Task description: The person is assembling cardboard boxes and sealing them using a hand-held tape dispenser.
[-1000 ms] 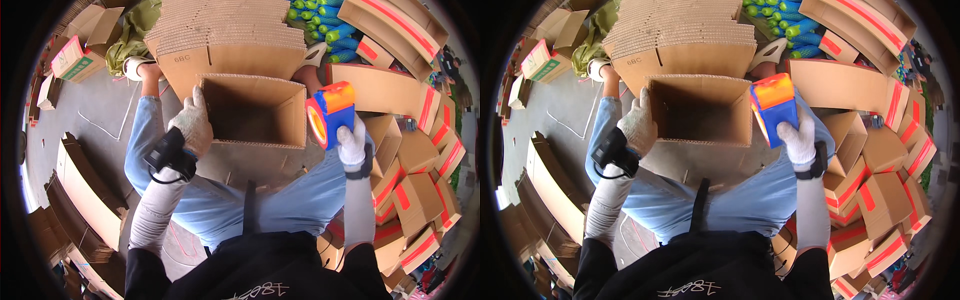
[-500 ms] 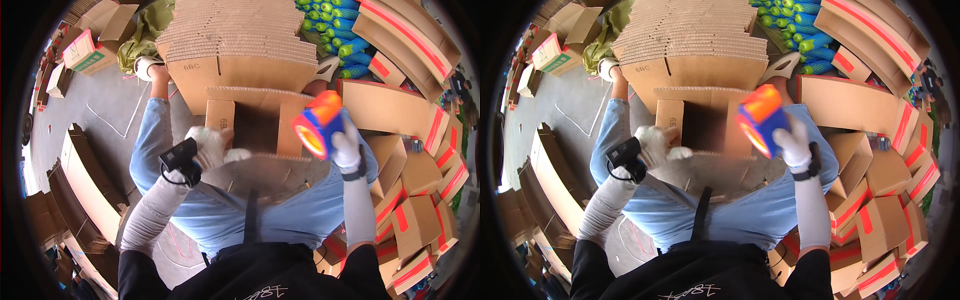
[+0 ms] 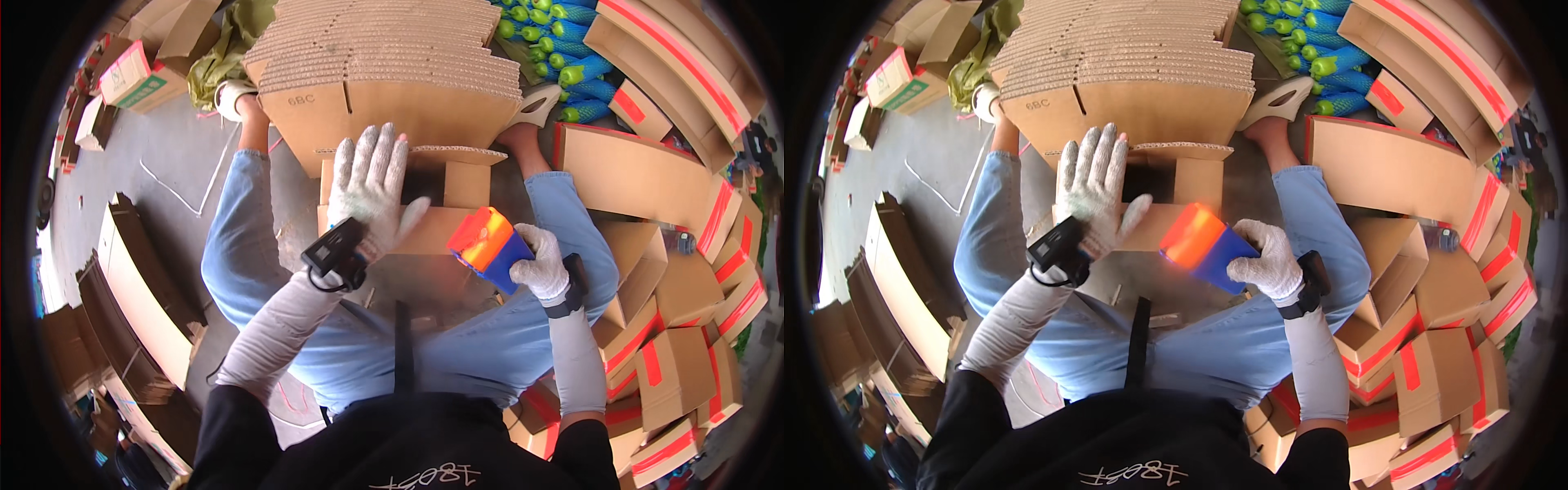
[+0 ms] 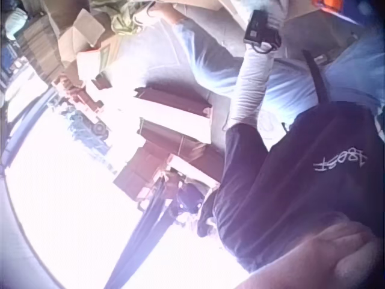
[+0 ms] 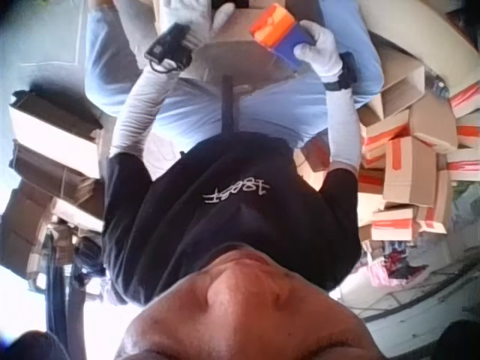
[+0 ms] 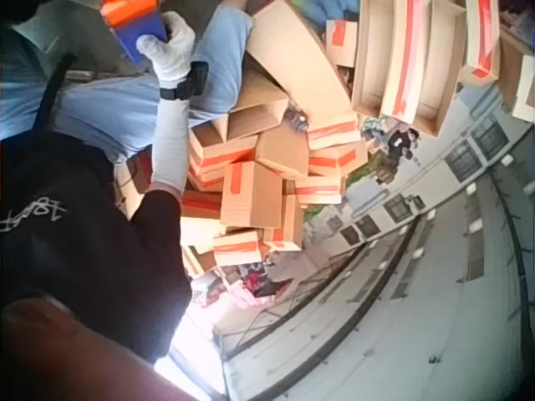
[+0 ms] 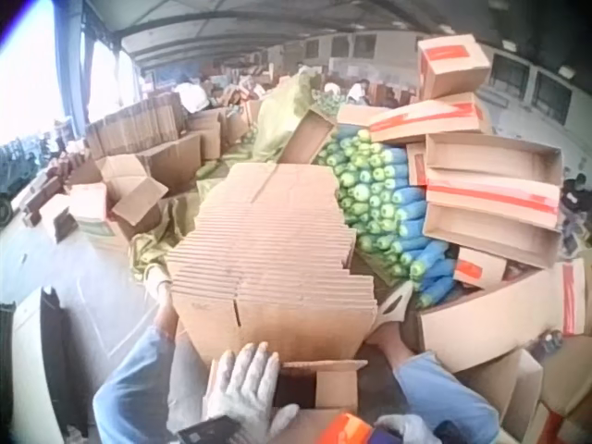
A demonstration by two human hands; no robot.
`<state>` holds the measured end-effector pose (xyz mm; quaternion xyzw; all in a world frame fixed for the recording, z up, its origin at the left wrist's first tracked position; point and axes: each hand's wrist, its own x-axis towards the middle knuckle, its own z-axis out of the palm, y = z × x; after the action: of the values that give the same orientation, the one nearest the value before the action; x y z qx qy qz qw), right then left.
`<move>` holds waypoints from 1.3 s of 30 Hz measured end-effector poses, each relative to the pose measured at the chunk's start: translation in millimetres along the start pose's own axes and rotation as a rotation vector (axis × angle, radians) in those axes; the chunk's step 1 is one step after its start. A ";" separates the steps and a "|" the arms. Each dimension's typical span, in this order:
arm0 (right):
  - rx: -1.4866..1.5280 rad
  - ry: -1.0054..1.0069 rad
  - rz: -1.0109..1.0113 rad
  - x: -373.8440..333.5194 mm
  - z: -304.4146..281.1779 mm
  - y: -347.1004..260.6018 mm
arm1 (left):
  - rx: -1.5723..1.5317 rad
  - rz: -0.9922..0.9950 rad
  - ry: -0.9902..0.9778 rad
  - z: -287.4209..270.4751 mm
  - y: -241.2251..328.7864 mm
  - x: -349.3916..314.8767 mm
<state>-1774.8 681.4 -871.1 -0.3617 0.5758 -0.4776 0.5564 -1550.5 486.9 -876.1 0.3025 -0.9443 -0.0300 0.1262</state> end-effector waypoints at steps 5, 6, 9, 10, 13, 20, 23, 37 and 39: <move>0.143 0.057 -0.027 13.9 -3.0 1.4 | -0.050 0.038 -0.188 23.5 -4.8 -60.3; 0.110 0.065 -0.067 22.7 -4.9 -6.3 | -0.090 0.048 -0.171 27.4 -3.2 -66.3; -0.007 -0.122 -0.118 57.8 0.8 -37.2 | -0.077 -0.039 -0.141 29.7 -0.6 -61.2; -0.065 -0.184 -0.151 72.1 10.2 -49.1 | -0.057 -0.064 -0.121 26.0 2.2 -62.6; -0.134 -0.252 0.043 99.6 11.6 -40.0 | -0.285 -0.119 -0.042 28.4 3.0 -63.8; -0.266 -0.254 0.103 105.5 19.4 -50.6 | -1.236 -0.519 0.224 -7.5 44.0 -48.3; -0.316 -0.268 0.165 101.6 16.4 -52.1 | -1.412 -0.469 0.350 -8.1 55.0 -53.3; -0.663 -0.256 0.168 111.3 76.3 -92.0 | -2.154 -1.199 0.696 1.5 0.6 -38.8; -0.725 -0.294 0.159 117.8 86.6 -98.1 | -2.049 -1.160 0.877 11.2 -54.7 -64.9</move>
<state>-1714.7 529.3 -805.9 -0.5535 0.6475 -0.1419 0.5042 -1471.6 479.7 -908.5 0.4201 -0.0941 -0.6966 0.5740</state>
